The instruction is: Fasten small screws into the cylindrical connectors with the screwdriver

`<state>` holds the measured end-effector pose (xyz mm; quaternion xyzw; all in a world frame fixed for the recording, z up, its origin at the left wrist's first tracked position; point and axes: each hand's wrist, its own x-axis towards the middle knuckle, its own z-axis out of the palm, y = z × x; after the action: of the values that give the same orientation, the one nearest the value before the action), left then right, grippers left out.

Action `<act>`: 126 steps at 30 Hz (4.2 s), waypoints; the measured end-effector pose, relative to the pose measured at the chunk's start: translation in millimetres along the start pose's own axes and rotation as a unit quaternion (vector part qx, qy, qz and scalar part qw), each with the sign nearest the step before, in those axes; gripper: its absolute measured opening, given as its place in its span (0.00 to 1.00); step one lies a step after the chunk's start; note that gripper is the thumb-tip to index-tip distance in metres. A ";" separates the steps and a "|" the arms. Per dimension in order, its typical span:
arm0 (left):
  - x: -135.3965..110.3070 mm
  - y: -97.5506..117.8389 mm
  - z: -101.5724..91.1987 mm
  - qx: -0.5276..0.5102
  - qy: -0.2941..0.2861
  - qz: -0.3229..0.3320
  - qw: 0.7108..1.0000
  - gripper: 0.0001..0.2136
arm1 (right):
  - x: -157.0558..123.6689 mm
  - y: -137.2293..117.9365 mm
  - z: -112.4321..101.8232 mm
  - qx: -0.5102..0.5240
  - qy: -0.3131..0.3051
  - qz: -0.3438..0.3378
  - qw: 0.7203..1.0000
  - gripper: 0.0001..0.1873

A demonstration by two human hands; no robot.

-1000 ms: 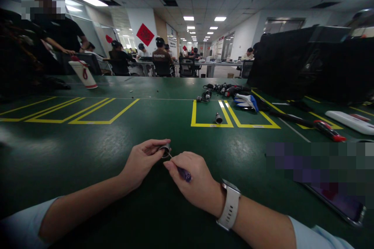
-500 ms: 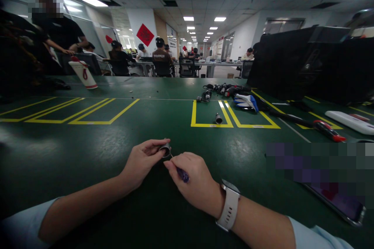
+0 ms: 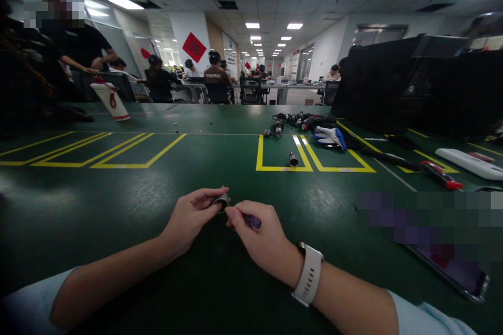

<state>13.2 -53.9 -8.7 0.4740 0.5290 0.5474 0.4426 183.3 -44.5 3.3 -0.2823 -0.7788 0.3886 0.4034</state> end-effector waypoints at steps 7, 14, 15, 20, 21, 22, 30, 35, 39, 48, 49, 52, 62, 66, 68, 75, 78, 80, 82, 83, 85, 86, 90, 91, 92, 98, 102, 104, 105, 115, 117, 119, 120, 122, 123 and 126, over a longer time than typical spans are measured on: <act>-1.5 4.7 2.3 0.010 0.003 -0.015 1.000 0.14 | 2.8 2.4 -2.8 0.058 -0.010 0.064 0.996 0.15; 0.0 2.9 -0.5 0.001 -0.008 -0.018 1.000 0.14 | 2.4 1.9 -4.6 0.069 -0.012 0.062 0.996 0.14; 0.1 2.2 -0.9 -0.001 -0.011 -0.020 1.000 0.14 | 2.4 1.7 -4.4 0.070 -0.013 0.061 0.996 0.14; 0.8 -0.7 -1.1 -0.002 -0.005 -0.023 1.000 0.14 | 2.5 2.3 -2.9 0.069 -0.006 0.058 0.996 0.14; 0.9 -1.1 -1.0 -0.004 -0.005 -0.022 1.000 0.14 | 2.6 2.4 -2.8 0.066 -0.004 0.056 0.996 0.14; 1.0 -1.4 -0.9 -0.006 -0.006 -0.021 1.000 0.14 | 2.7 2.4 -2.7 0.064 -0.003 0.054 0.997 0.14; 1.0 -0.5 -1.5 -0.009 -0.019 -0.031 0.999 0.14 | 2.8 3.5 -2.5 0.049 -0.007 0.035 0.998 0.15; 1.2 0.2 -1.0 -0.010 -0.015 -0.029 0.999 0.14 | 1.2 3.9 -2.5 0.039 -0.005 0.025 0.999 0.14; 0.7 1.5 0.0 -0.016 -0.013 -0.025 0.999 0.14 | 0.6 2.8 -2.7 0.043 -0.010 0.021 0.999 0.15; -0.6 4.5 1.1 -0.031 -0.019 -0.028 0.999 0.14 | 1.7 0.6 -4.2 0.030 -0.012 0.020 0.999 0.15; -0.7 5.1 1.7 -0.033 -0.017 -0.029 0.999 0.14 | 1.9 0.1 -4.1 0.028 -0.011 0.023 0.999 0.15; -0.9 6.9 3.5 -0.036 -0.011 -0.034 0.999 0.14 | 2.5 -0.6 -3.9 0.036 -0.005 0.035 0.999 0.16; -0.2 6.9 3.6 -0.029 -0.009 -0.034 0.999 0.14 | -2.0 0.1 -1.9 -0.047 -0.002 -0.025 0.999 0.15; -0.4 7.4 4.9 -0.028 -0.002 -0.036 0.999 0.14 | -1.7 -0.2 -1.5 -0.055 -0.008 -0.032 0.998 0.15; -0.2 7.2 4.9 -0.029 -0.002 -0.037 0.999 0.13 | -1.0 -0.4 -1.6 -0.047 -0.008 -0.024 0.999 0.15; 0.9 5.6 3.8 -0.039 -0.013 -0.036 0.999 0.12 | -0.3 -1.9 -2.6 -0.020 -0.012 -0.003 1.000 0.15; -0.1 7.2 6.0 -0.038 -0.002 -0.040 0.998 0.12 | -0.6 -1.7 -1.2 -0.023 -0.011 0.003 1.000 0.15; -0.6 8.0 7.7 -0.040 0.010 -0.040 0.998 0.12 | -0.5 -1.6 0.1 -0.027 -0.008 0.007 1.000 0.15; -0.2 7.5 8.5 -0.042 0.017 -0.038 0.998 0.11 | 0.2 -2.3 0.0 -0.018 -0.002 0.011 1.000 0.16; 0.5 6.8 8.2 -0.043 0.017 -0.039 0.998 0.11 | 0.8 -3.1 -1.2 -0.006 0.001 0.019 1.000 0.16; 2.6 4.8 6.6 -0.046 0.016 -0.041 0.998 0.12 | 2.6 -5.3 -6.3 0.039 0.002 0.057 0.998 0.16; 3.9 3.6 5.3 -0.047 0.016 -0.045 0.998 0.12 | 3.8 -6.5 -10.0 0.070 -0.006 0.088 0.994 0.17; 8.4 -0.2 -1.1 -0.058 0.008 -0.062 0.996 0.12 | 8.3 -8.9 -27.2 0.177 -0.080 0.206 0.959 0.22; 9.0 -0.8 -2.5 -0.064 0.001 -0.065 0.996 0.12 | 8.9 -8.5 -30.4 0.185 -0.098 0.213 0.954 0.22; 9.4 -1.3 -3.6 -0.069 -0.005 -0.066 0.995 0.12 | 9.2 -7.6 -32.7 0.187 -0.113 0.212 0.953 0.22; 9.3 -3.3 -6.4 -0.080 -0.025 -0.071 0.994 0.13 | 7.3 0.7 -33.3 0.166 -0.157 0.182 0.956 0.20; 9.2 -2.3 -6.0 -0.082 -0.026 -0.074 0.994 0.13 | 8.1 -0.7 -31.5 0.139 -0.171 0.181 0.958 0.20; 8.9 -0.6 -4.8 -0.089 -0.020 -0.078 0.993 0.14 | 8.6 -3.4 -30.5 0.124 -0.178 0.184 0.959 0.21; 8.7 0.3 -4.1 -0.094 -0.015 -0.079 0.992 0.14 | 8.4 -4.6 -29.6 0.118 -0.180 0.184 0.959 0.21; 7.9 2.1 -2.4 -0.138 0.028 -0.050 0.989 0.17 | -2.6 -1.9 -15.1 -0.019 -0.077 -0.020 0.997 0.19; 7.6 2.7 -2.5 -0.127 0.023 -0.048 0.990 0.17 | -3.5 -1.0 -13.5 -0.057 -0.040 -0.075 0.995 0.16; 7.1 3.1 -2.5 -0.115 0.013 -0.051 0.992 0.18 | -3.8 0.3 -11.8 -0.096 -0.024 -0.110 0.989 0.13; 6.9 3.1 -2.4 -0.110 0.007 -0.053 0.993 0.18 | -3.9 1.2 -10.9 -0.112 -0.027 -0.120 0.986 0.11; 6.2 3.1 -2.3 -0.099 -0.003 -0.057 0.993 0.18 | -3.6 3.5 -9.3 -0.133 -0.041 -0.128 0.982 0.09; 5.7 3.2 -2.2 -0.094 -0.006 -0.059 0.994 0.19 | -3.3 4.6 -8.7 -0.141 -0.048 -0.129 0.980 0.09; 3.9 4.0 -1.3 -0.086 -0.015 -0.063 0.994 0.20 | -1.9 6.8 -8.0 -0.159 -0.053 -0.127 0.978 0.08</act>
<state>11.4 -50.5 -4.4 0.4083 0.5023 0.5541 0.5234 192.0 -39.3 -0.1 -0.2203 -0.8805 0.2201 0.3573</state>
